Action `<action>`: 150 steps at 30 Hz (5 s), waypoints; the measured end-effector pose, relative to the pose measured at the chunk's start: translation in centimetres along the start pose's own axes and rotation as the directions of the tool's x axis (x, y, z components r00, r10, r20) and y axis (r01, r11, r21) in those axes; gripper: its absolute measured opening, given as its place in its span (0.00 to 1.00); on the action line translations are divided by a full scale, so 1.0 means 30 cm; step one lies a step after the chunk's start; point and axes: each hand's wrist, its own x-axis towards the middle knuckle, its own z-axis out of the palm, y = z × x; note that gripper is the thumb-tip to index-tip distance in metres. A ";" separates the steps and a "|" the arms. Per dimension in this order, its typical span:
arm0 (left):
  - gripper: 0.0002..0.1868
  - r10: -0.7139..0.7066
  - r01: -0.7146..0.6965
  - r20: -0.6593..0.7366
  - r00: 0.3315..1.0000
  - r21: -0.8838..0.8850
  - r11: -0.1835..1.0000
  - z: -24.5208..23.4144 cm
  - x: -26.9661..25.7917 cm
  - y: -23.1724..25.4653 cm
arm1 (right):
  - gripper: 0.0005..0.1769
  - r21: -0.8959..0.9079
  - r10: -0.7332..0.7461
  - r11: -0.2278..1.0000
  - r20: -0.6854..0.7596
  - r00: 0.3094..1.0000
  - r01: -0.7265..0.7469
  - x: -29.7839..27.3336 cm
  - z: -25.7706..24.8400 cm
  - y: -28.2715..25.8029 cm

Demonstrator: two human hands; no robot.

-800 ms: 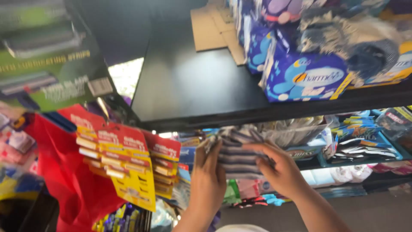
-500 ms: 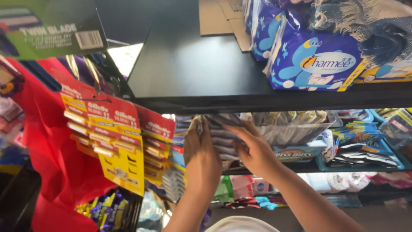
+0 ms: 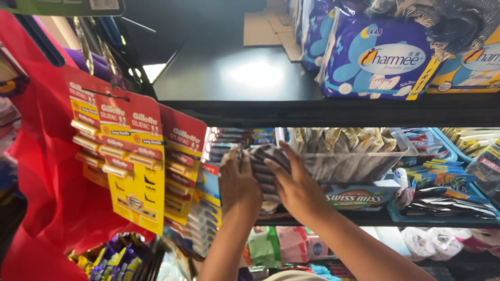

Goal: The person wipes the surface of a store shelf and the packages of feminine hygiene products on it using a blue cloth. They repeatedly pick up, wipe, and reposition the packages while cleaning the shelf area.

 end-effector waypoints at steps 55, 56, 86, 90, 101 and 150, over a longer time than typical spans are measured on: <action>0.17 0.344 -0.482 -0.396 0.851 -0.334 0.810 -0.553 0.560 0.787 | 0.22 -0.276 -0.007 0.961 -0.094 0.996 -0.019 0.501 -0.925 0.228; 0.17 0.339 -0.475 -0.388 0.857 -0.336 0.813 -0.554 0.560 0.790 | 0.22 -0.277 0.009 0.960 -0.091 0.996 -0.034 0.499 -0.926 0.233; 0.43 0.213 -0.186 -0.053 0.976 -0.712 0.677 -0.461 0.548 0.580 | 0.25 -0.304 -0.043 0.951 -0.302 0.952 -0.054 0.607 -0.857 0.171; 0.41 0.191 -0.062 0.073 0.979 -0.785 0.617 -0.437 0.543 0.574 | 0.40 -0.207 0.060 0.976 -0.048 0.997 -0.068 0.629 -0.829 0.149; 0.37 0.376 -0.404 -0.236 0.896 -0.783 0.473 -0.428 0.622 0.543 | 0.21 -0.272 0.031 0.961 -0.085 0.996 -0.053 0.671 -0.782 0.015; 0.51 0.020 -0.066 -0.069 0.997 -0.990 -0.122 -0.458 0.511 0.679 | 0.25 0.052 0.018 0.999 -0.528 0.849 0.011 0.490 -0.721 0.082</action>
